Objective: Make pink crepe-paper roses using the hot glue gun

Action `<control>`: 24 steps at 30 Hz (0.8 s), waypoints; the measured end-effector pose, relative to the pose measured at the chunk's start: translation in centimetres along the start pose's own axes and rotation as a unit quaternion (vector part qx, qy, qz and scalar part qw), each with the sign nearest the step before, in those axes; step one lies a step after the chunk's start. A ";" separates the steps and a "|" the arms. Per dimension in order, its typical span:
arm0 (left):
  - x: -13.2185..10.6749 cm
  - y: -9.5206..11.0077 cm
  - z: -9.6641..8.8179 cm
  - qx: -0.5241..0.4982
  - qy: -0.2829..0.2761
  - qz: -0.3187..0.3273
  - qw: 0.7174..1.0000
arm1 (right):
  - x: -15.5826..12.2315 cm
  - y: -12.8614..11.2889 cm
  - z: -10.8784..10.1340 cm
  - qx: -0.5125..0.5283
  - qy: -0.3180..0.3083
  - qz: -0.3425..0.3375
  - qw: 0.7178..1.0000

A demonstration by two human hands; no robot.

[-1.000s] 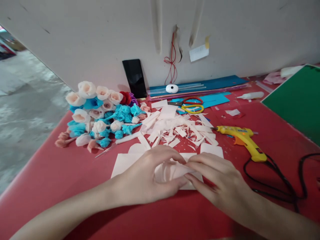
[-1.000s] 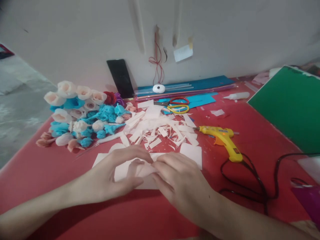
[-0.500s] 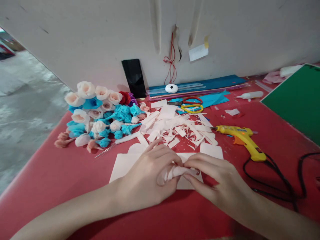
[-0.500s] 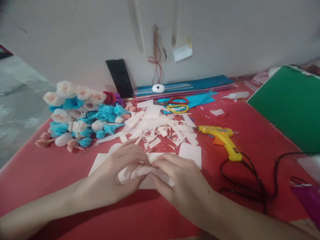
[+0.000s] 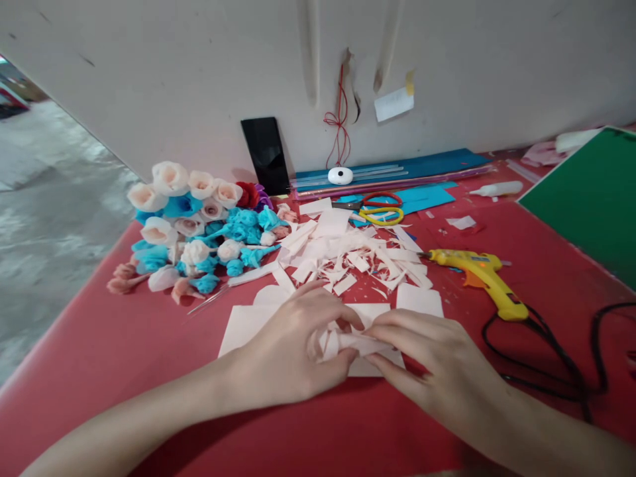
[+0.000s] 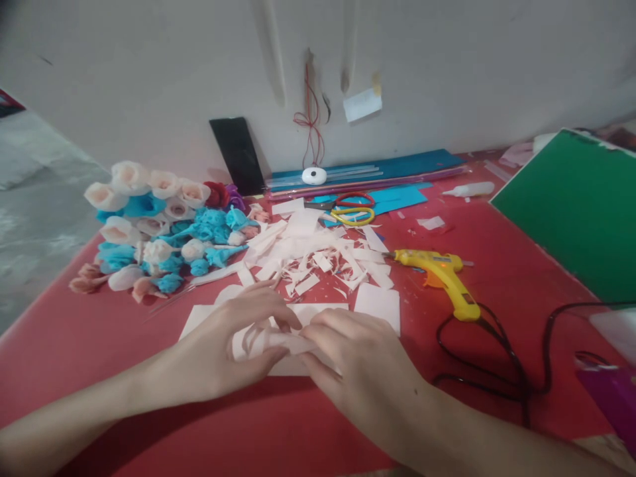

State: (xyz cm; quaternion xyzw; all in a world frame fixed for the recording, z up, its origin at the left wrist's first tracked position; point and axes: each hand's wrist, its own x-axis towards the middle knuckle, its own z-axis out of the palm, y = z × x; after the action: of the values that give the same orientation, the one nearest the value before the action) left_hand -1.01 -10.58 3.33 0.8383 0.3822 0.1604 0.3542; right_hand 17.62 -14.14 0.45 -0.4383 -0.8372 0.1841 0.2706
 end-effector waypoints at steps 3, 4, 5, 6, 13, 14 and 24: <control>0.0 0.0 0.0 0.002 -0.013 0.010 1.000 | 0.0 0.1 0.0 0.000 -0.011 0.007 1.000; 0.0 0.0 0.0 0.002 -0.012 0.013 1.000 | 0.0 0.1 0.0 -0.002 -0.013 0.008 1.000; 0.0 0.0 0.0 0.005 -0.009 0.015 1.000 | 0.1 0.1 0.0 -0.003 -0.013 0.007 1.000; 0.0 0.0 0.1 0.007 -0.007 0.017 1.000 | 0.1 0.1 -0.1 -0.005 -0.014 0.006 1.000; 0.1 -0.6 1.1 0.032 0.003 0.022 0.999 | -0.1 0.5 0.0 0.018 -0.073 0.039 0.996; 0.1 -0.7 1.3 0.035 0.007 0.024 0.999 | -0.1 0.6 0.0 0.023 -0.087 0.049 0.995; 0.7 -1.3 1.9 -0.007 -0.004 -0.026 1.000 | -0.2 1.4 0.5 0.035 -0.121 0.109 0.986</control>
State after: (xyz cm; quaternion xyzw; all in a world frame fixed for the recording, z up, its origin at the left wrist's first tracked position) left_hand -0.28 -10.35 1.06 0.8261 0.4014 0.1507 0.3657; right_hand 18.34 -13.55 -0.74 -0.4913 -0.8041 0.2934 0.1612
